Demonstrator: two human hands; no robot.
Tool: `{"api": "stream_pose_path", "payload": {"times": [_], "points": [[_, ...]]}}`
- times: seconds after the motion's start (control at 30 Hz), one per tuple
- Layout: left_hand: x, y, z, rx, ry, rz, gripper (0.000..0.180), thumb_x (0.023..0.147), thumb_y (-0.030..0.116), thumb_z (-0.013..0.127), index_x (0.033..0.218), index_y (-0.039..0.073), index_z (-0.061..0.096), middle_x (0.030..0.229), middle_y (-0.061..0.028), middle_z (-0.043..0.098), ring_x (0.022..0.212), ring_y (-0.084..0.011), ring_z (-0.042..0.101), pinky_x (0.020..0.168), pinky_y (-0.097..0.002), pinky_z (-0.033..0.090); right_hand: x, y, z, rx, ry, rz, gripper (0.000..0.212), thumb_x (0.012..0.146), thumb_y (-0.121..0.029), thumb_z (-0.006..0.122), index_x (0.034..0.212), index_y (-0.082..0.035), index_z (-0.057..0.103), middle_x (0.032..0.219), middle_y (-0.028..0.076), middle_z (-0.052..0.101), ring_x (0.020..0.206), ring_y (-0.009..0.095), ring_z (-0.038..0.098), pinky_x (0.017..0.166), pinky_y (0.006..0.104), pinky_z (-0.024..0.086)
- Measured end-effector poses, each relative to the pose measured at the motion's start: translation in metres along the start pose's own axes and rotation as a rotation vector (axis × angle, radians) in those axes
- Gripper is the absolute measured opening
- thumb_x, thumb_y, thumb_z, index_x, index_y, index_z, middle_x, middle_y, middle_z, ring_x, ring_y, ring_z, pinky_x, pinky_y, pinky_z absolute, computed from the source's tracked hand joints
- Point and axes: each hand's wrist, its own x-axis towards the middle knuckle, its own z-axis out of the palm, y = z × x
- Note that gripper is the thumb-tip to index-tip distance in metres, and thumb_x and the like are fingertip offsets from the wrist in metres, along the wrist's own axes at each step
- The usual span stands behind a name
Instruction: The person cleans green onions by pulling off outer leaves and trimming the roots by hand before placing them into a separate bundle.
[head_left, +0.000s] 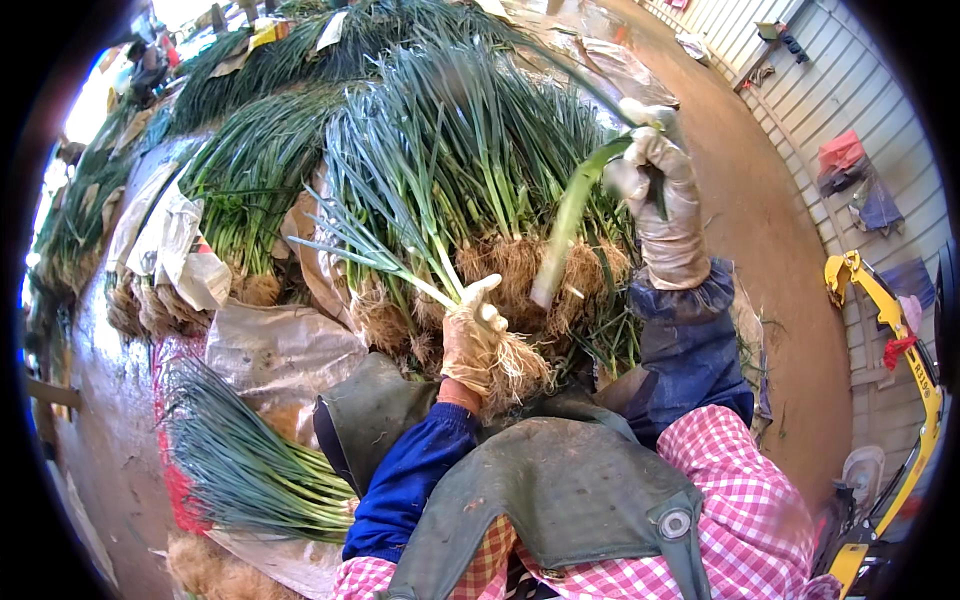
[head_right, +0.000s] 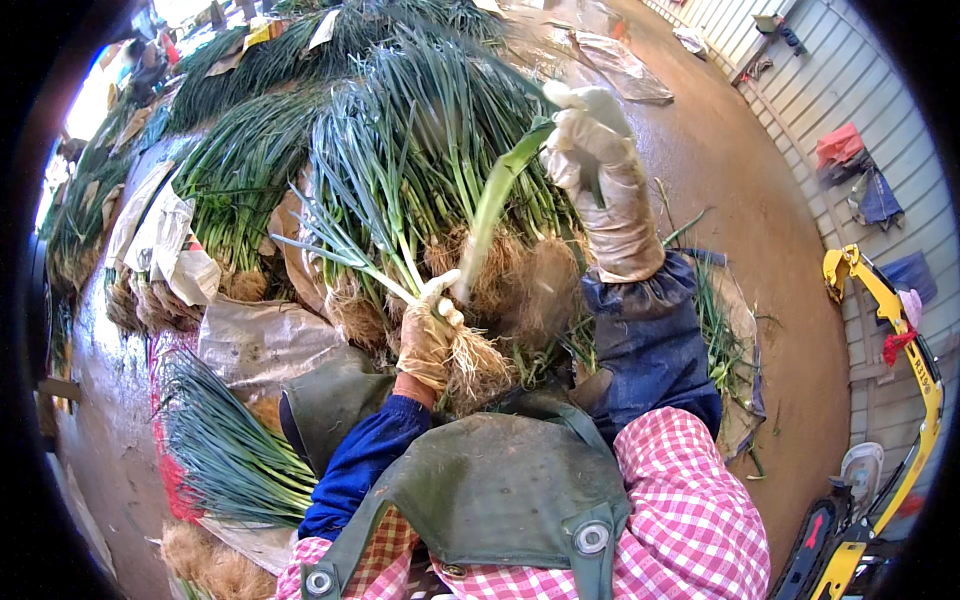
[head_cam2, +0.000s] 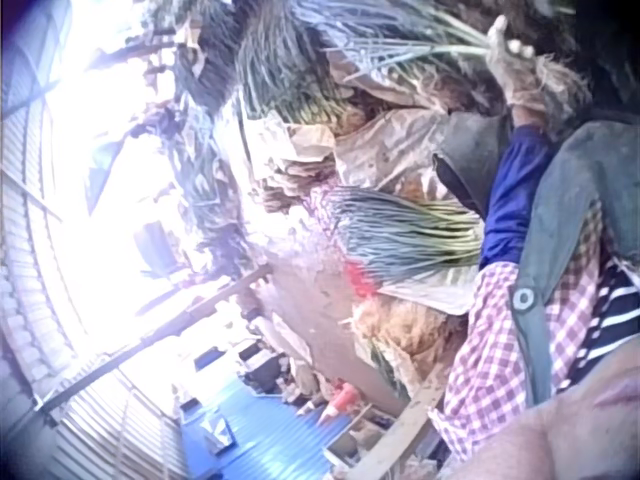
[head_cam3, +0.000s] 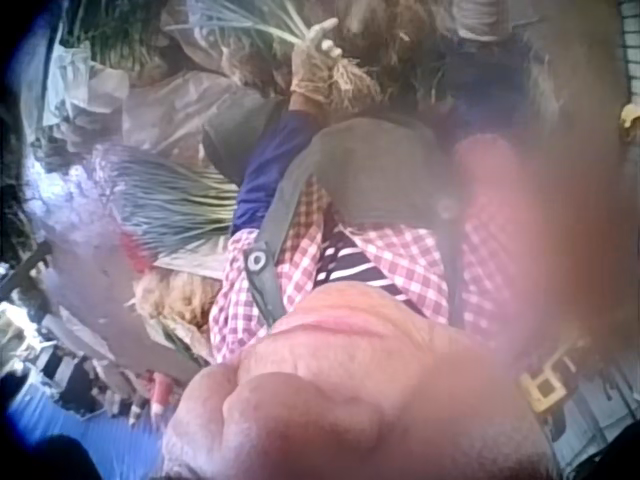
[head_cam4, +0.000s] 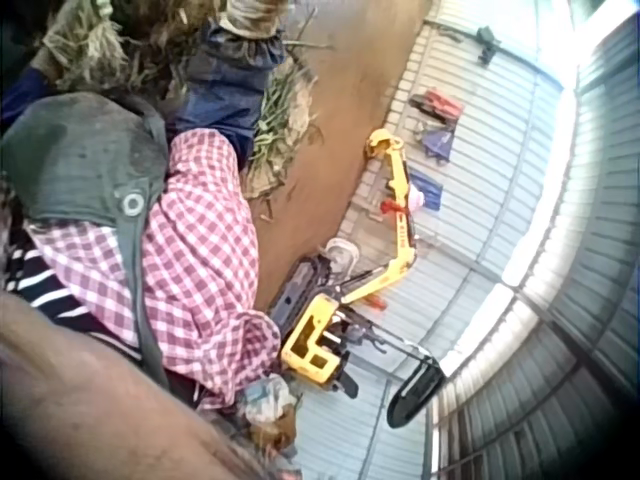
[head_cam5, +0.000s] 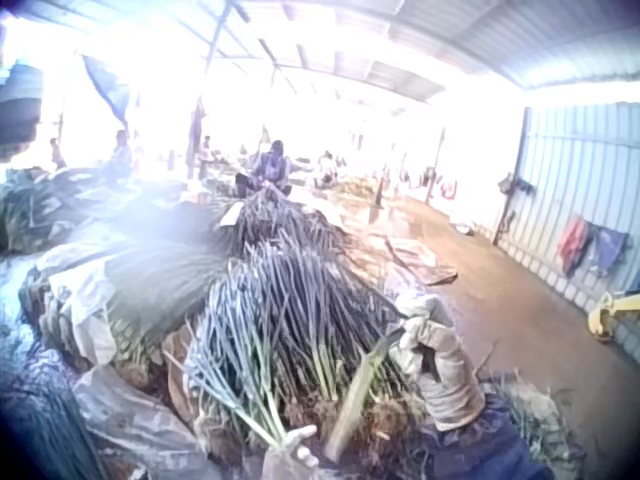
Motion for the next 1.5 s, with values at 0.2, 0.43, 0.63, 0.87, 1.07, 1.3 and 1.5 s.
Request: {"api": "stream_pose_path", "payload": {"times": [0.2,0.43,0.63,0.87,1.07,1.3,1.5], "points": [[-0.007,0.008,-0.003,-0.018,-0.047,0.011,0.026,0.093,0.019,0.058,0.11,-0.001,0.065,0.058,0.0071,0.039,0.047,-0.0057,0.037,0.043,-0.0222,0.033,-0.022,-0.04,-0.036,-0.705,0.34,0.125,0.013,0.089,-0.012,0.058,0.1,-0.005,0.054,0.081,0.001,0.054,0.058,0.002,0.045,0.048,0.0168,0.042],[-0.028,0.024,0.033,0.171,-0.318,0.195,0.022,0.092,0.019,0.06,0.106,0.003,0.067,0.055,0.0036,0.052,0.043,-0.0053,0.048,0.039,-0.0195,0.041,-0.104,-0.001,-0.206,-1.837,-0.192,0.824,0.047,0.078,-0.034,0.067,0.118,-0.01,0.061,0.116,0.013,0.064,0.105,0.027,0.062,0.09,0.0348,0.047],[-0.024,0.022,0.019,0.194,-0.255,0.17,0.022,0.093,0.02,0.059,0.106,0.004,0.067,0.055,0.0027,0.052,0.044,-0.0062,0.049,0.039,-0.0201,0.041,-0.085,0.129,-0.033,-1.344,-0.092,0.786,0.03,0.09,-0.034,0.059,0.11,-0.011,0.062,0.104,0.007,0.065,0.095,0.018,0.062,0.079,0.0298,0.051],[-0.047,0.032,0.022,-0.047,-0.216,-0.052,0.025,0.095,0.019,0.055,0.11,0.003,0.065,0.059,0.0075,0.042,0.047,-0.003,0.039,0.042,-0.0184,0.03,-0.119,0.235,-0.011,-1.631,-0.636,0.883,0.029,0.091,-0.03,0.059,0.11,-0.008,0.059,0.105,0.008,0.063,0.094,0.017,0.06,0.079,0.0257,0.051],[-0.055,0.052,0.01,0.002,-0.273,-0.029,0.025,0.094,0.022,0.057,0.107,0.002,0.065,0.056,0.0034,0.048,0.044,-0.0074,0.045,0.04,-0.0218,0.039,-0.136,0.26,-0.007,-1.694,-0.691,0.91,0.029,0.092,-0.027,0.058,0.112,-0.006,0.058,0.104,0.008,0.063,0.092,0.016,0.061,0.078,0.0253,0.052],[-0.052,0.053,0.003,-0.134,-0.319,-0.055,0.027,0.095,0.019,0.053,0.111,-0.001,0.063,0.056,0.0034,0.046,0.045,-0.0071,0.044,0.041,-0.022,0.039,-0.129,0.243,0.006,-1.013,-0.419,0.99,0.028,0.093,-0.023,0.056,0.113,-0.004,0.057,0.102,0.008,0.063,0.089,0.014,0.061,0.076,0.025,0.052],[-0.053,0.054,0.005,-0.175,-0.271,0.079,0.033,0.094,0.018,0.055,0.119,-0.002,0.058,0.058,0.0049,0.043,0.048,-0.0051,0.043,0.042,-0.0212,0.037,-0.13,0.218,0.056,-0.041,-0.205,1.166,0.027,0.094,-0.02,0.055,0.114,-0.002,0.055,0.101,0.008,0.063,0.087,0.013,0.061,0.075,0.0247,0.053]]}}
